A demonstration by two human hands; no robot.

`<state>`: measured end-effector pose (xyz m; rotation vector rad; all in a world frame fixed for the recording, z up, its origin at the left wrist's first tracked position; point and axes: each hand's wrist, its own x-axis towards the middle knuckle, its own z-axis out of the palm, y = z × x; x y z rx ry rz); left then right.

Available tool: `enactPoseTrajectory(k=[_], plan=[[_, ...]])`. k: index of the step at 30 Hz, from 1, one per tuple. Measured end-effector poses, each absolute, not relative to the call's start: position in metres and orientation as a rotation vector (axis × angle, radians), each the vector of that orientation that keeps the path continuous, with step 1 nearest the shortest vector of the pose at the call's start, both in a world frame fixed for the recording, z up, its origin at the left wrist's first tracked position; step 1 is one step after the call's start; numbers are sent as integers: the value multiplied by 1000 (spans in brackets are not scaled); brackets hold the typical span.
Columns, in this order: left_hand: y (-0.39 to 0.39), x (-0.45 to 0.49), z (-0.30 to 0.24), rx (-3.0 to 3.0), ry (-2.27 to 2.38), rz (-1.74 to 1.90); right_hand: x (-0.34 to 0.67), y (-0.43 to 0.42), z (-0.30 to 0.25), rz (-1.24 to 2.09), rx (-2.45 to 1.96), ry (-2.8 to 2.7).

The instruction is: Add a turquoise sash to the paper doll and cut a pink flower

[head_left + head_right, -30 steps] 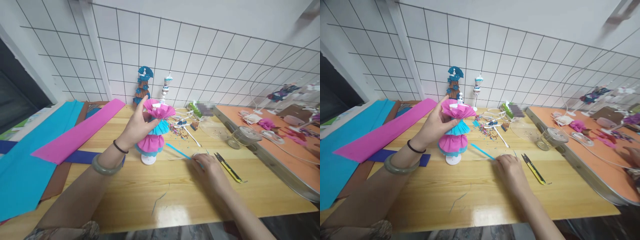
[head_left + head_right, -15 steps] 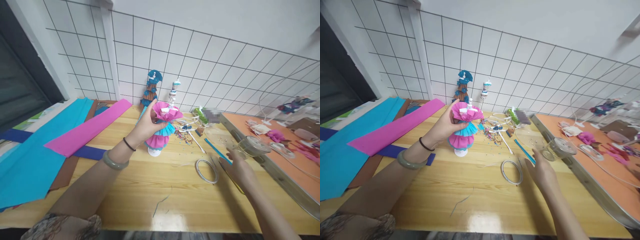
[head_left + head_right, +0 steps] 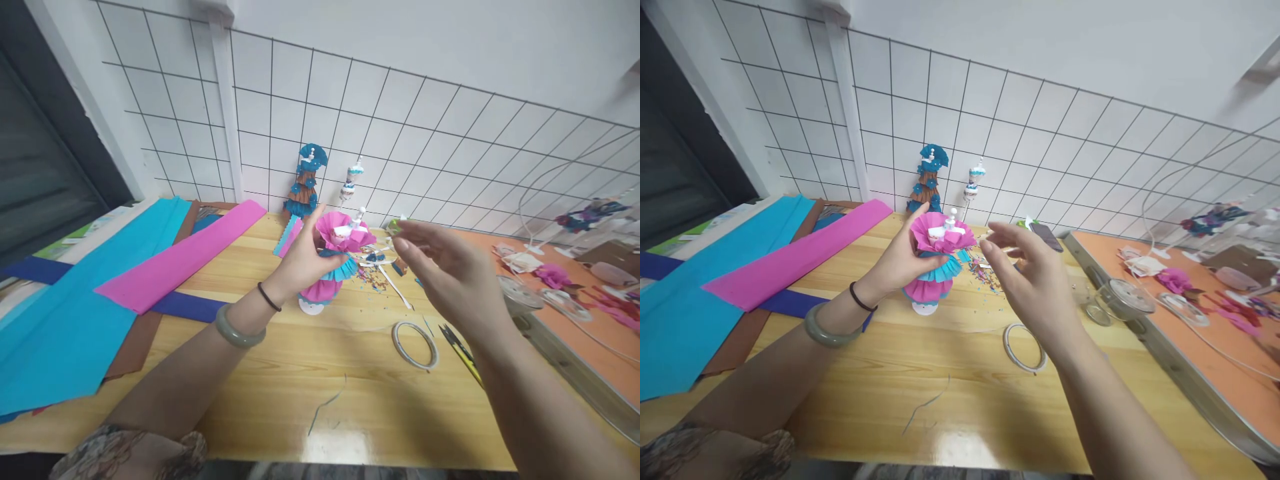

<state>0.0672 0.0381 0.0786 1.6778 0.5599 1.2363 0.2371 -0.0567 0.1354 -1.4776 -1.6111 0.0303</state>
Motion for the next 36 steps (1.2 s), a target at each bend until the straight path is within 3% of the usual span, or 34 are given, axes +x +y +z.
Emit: enactPoseTrajectory(k=[10,19,36], plan=[[30,72,79,1663,601,1286,206,-24,168,105,-1466,-1816],[29,69,82,1688,571,1175,246,-8,183,72,-1575,-1898],[43,69,76,1413,649,936,297,35,167,403,-1658,-1624]])
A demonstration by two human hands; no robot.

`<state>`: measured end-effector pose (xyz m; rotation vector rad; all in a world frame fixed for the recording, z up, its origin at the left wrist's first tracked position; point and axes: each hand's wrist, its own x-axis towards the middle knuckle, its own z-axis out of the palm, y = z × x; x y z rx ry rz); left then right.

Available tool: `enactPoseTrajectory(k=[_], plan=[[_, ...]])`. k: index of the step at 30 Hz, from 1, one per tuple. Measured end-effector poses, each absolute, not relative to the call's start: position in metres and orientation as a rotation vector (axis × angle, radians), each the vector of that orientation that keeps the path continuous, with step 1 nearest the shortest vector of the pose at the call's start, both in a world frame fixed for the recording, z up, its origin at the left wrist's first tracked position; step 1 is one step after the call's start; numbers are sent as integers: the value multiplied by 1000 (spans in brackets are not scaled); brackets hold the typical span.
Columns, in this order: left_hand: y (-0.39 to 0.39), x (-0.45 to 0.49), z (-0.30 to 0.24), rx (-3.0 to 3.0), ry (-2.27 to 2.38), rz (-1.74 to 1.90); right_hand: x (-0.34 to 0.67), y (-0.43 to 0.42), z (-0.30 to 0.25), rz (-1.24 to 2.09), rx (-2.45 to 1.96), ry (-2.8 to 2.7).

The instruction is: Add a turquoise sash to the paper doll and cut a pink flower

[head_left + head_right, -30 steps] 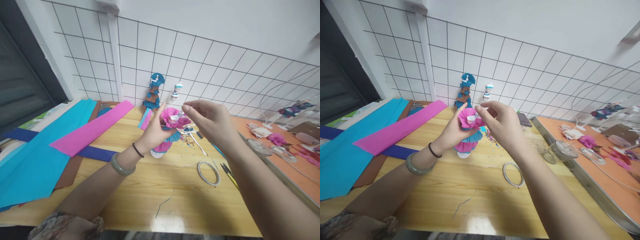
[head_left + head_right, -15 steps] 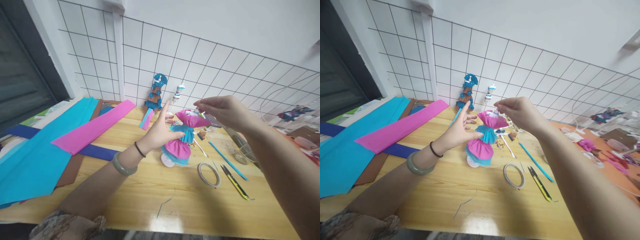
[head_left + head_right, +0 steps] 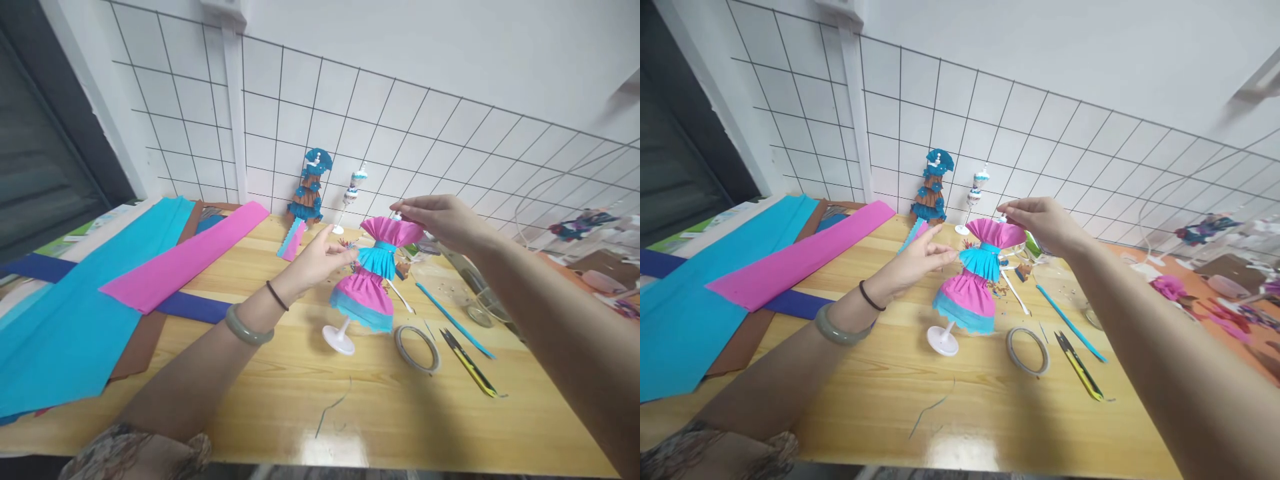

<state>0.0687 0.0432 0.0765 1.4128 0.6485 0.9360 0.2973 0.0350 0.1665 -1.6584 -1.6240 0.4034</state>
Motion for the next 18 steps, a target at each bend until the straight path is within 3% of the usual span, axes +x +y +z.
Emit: enactPoseTrajectory(k=[11,18], plan=[[45,67,76,1533,453,841,274,47,157,638,-1359,-1713],[44,66,76,1354,448,761,239,36,162,544,-1457,-1706]])
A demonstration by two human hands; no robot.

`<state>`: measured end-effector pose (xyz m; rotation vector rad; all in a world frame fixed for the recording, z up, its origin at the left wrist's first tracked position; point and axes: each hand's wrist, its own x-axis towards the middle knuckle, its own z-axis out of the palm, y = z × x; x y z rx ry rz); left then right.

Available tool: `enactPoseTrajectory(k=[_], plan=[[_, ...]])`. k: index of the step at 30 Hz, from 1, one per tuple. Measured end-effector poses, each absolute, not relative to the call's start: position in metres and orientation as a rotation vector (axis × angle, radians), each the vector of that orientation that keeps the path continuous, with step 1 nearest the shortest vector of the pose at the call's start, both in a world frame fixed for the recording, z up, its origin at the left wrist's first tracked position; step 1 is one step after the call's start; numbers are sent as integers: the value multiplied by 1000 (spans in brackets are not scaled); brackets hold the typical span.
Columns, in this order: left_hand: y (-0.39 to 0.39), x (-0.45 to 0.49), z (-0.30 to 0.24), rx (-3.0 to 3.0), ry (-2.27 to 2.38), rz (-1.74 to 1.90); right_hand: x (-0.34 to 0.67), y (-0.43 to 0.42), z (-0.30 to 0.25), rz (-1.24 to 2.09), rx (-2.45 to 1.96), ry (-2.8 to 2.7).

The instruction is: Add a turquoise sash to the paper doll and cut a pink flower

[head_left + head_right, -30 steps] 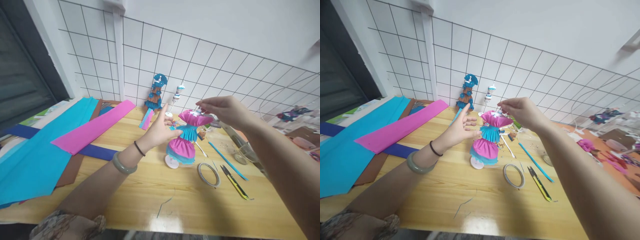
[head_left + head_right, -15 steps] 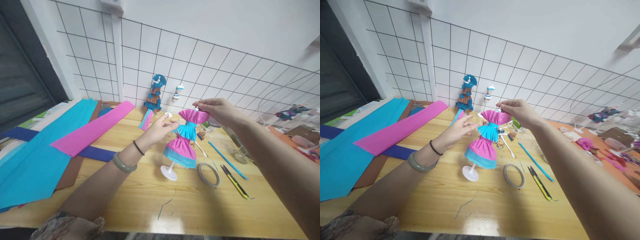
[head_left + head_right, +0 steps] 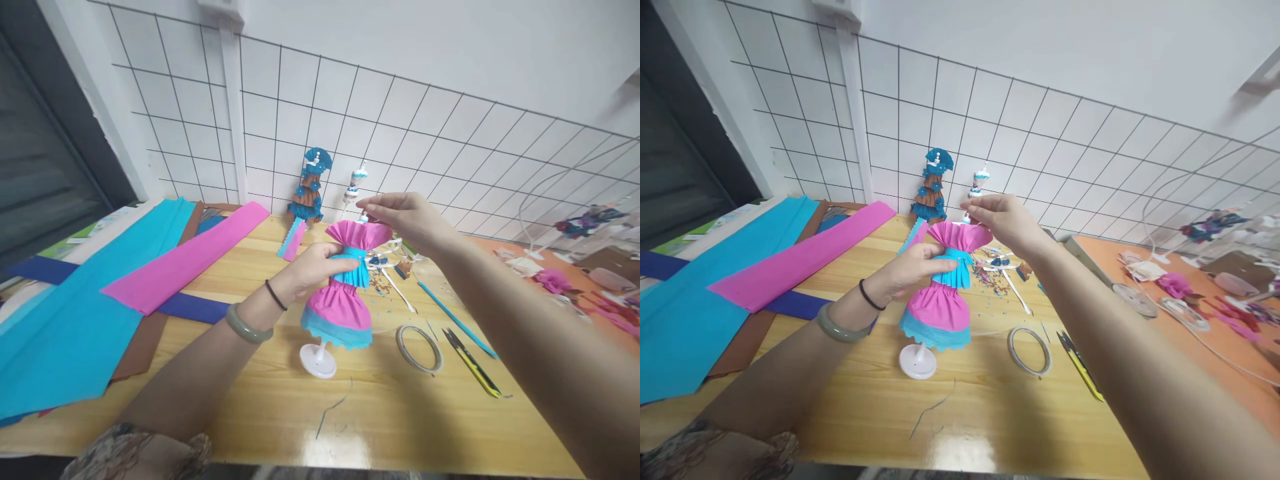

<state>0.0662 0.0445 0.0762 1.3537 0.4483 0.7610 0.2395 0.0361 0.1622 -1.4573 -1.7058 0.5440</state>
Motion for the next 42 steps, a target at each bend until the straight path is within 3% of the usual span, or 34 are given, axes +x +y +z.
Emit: enactPoseTrajectory(k=[7,11,15,27,42], plan=[[47,67,74,1311,573,897,238,-11,126,-238,-1323,-1595],[46,69,71,1424,635,985,233,-37,91,-387,-1286,-1944],[40,69,72,1615,745,1003,229,-35,78,-605,-1282,-1944],[33,70,76,1790,816,1002,220,-26,80,-365,-1305,-1779],[30,73,76,1837,886,1039,224,-25,76,-882,-1222,-1948]])
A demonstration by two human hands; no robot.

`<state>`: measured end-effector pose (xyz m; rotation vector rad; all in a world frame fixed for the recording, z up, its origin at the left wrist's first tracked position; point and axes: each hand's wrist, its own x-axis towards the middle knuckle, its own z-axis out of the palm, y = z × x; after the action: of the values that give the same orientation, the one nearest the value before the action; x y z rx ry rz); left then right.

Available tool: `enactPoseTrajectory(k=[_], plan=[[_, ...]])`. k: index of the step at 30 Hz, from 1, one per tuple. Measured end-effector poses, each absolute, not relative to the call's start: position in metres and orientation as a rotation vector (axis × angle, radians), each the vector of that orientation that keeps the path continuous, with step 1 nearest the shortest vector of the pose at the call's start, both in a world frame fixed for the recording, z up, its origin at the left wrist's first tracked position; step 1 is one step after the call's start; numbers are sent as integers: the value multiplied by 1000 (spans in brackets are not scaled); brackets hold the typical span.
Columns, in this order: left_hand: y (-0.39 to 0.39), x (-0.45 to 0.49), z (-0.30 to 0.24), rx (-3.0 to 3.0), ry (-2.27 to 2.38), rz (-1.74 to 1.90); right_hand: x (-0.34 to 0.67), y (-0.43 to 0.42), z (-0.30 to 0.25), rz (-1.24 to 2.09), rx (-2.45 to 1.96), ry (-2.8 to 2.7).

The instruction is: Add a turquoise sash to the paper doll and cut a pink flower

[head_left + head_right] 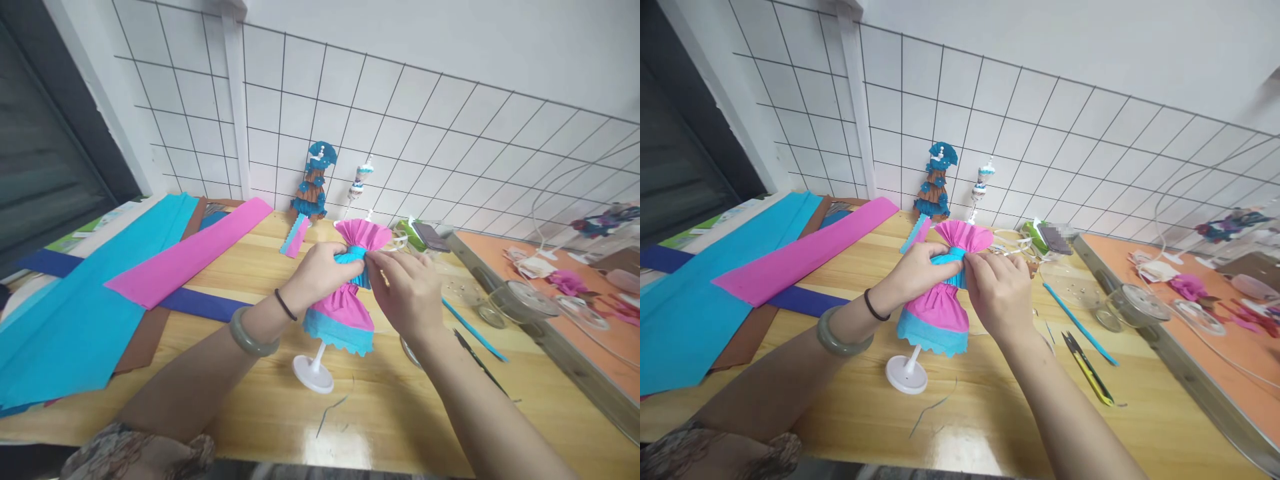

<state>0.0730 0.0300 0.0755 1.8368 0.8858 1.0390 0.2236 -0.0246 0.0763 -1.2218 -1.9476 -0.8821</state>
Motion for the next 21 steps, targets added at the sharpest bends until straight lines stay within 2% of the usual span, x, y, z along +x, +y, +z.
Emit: enactPoseTrajectory(k=[3,8,16,21], plan=[[30,73,75,1855,890,1031,222,-24,77,-853,-1224,-1943],[31,72,75,1843,894,997,222,-27,76,-461,-1271,-1774],[33,73,72,1887,888,1017,222,-25,76,-691,-1255,-1878],[33,73,72,1827,837,978,219,-29,76,-319,-1320,-1711]])
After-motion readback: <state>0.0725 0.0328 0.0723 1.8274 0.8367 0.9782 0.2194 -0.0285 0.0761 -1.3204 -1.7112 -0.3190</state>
